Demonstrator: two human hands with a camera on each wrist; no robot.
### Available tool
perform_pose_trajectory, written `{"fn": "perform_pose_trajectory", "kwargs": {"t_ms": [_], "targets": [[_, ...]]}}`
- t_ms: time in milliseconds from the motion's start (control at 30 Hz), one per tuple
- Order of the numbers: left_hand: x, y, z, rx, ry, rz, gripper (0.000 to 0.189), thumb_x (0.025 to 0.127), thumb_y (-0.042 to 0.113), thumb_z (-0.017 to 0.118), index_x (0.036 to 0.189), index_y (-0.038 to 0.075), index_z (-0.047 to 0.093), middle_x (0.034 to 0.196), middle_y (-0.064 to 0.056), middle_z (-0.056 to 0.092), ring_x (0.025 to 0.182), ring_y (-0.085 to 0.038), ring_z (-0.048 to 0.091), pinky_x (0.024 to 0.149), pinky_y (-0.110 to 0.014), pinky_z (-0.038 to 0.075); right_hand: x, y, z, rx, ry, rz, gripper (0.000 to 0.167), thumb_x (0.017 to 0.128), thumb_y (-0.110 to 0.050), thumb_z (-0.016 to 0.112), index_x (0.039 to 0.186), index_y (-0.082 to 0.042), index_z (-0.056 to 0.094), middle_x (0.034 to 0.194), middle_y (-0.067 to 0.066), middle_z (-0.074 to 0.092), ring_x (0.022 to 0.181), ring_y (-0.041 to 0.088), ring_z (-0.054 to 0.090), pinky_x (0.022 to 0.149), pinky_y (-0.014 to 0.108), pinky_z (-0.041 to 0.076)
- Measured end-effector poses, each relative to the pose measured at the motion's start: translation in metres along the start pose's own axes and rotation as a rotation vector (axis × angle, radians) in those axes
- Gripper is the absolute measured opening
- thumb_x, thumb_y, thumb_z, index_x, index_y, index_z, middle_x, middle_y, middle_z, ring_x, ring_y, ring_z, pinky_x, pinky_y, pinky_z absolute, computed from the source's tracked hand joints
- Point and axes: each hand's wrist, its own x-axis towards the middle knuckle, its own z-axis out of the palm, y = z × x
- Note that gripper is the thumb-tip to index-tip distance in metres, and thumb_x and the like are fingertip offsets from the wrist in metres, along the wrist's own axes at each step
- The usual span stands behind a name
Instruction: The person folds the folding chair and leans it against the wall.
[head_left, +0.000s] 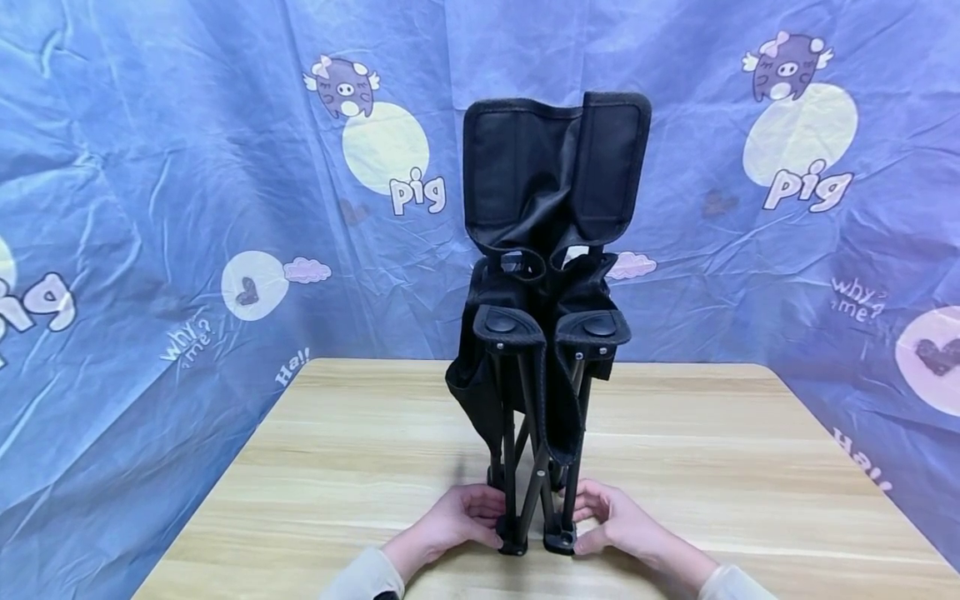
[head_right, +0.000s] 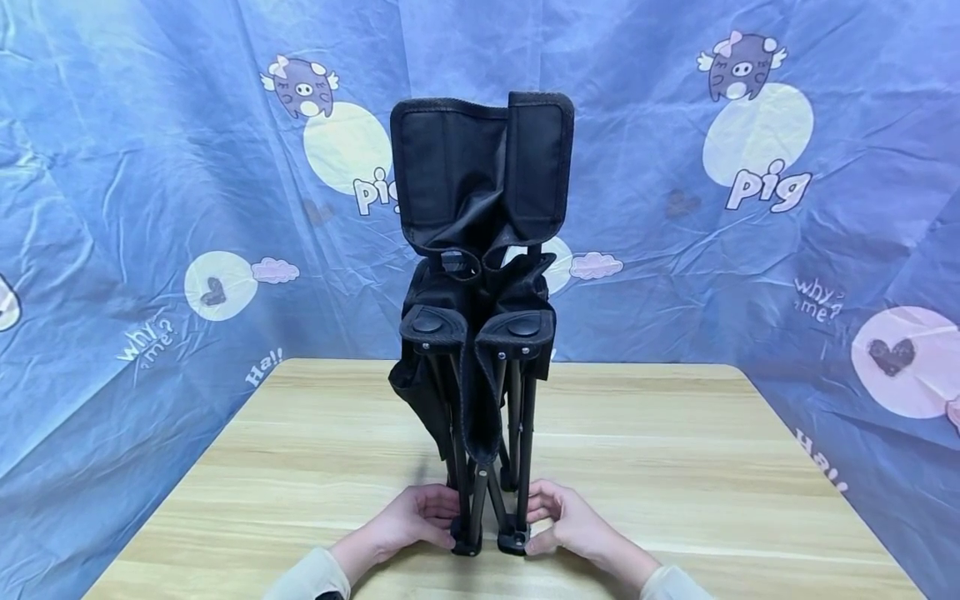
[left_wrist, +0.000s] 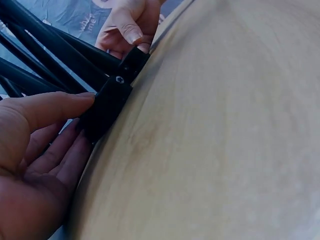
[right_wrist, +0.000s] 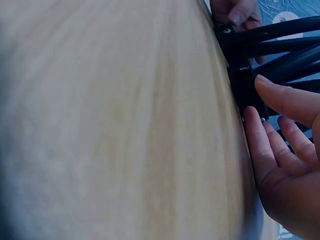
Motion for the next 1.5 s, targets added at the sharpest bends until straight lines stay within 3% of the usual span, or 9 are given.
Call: {"fn": "perform_pose_trajectory", "kwargs": {"t_ms": [400, 867, 1500], "targets": [[0.0001, -0.0009, 0.0024, 0.006, -0.038, 0.027, 0.06, 0.062, -0.029, 0.07, 0.119, -0.021, 0.054, 0.108, -0.012, 0.068, 0.101, -0.019, 0.064, 0.092, -0.029, 0.054, 0.0024, 0.0021, -0.0011, 0.009, -0.018, 0.025, 0.067, 0.07, 0.006, 0.076, 0.126, 0.023, 0.043, 0.105, 0.012, 0.07, 0.096, 0.016, 0.065, 0.09, 0.022, 0.047], [0.0026, -0.0001, 0.0057, 0.073, 0.047, 0.013, 0.055, 0.062, -0.023, 0.075, 0.115, -0.016, 0.061, 0.103, -0.01, 0.07, 0.095, -0.015, 0.065, 0.087, -0.025, 0.055, 0.0002, -0.0007, 0.0046, 0.0, 0.043, 0.072, 0.048, 0.071, 0.007, 0.076, 0.114, 0.018, 0.056, 0.109, 0.024, 0.07, 0.1, 0.016, 0.068, 0.09, 0.019, 0.048], [0.0075, 0.0012, 0.0063, 0.095, 0.072, 0.025, 0.056, 0.059, -0.026, 0.073, 0.113, -0.015, 0.062, 0.101, -0.014, 0.07, 0.095, -0.019, 0.066, 0.089, -0.029, 0.055, 0.005, -0.0023, 0.0052, 0.001, 0.064, 0.09, 0.048, 0.069, 0.01, 0.075, 0.112, 0.019, 0.055, 0.107, 0.025, 0.07, 0.096, 0.015, 0.069, 0.081, 0.027, 0.057]]}}
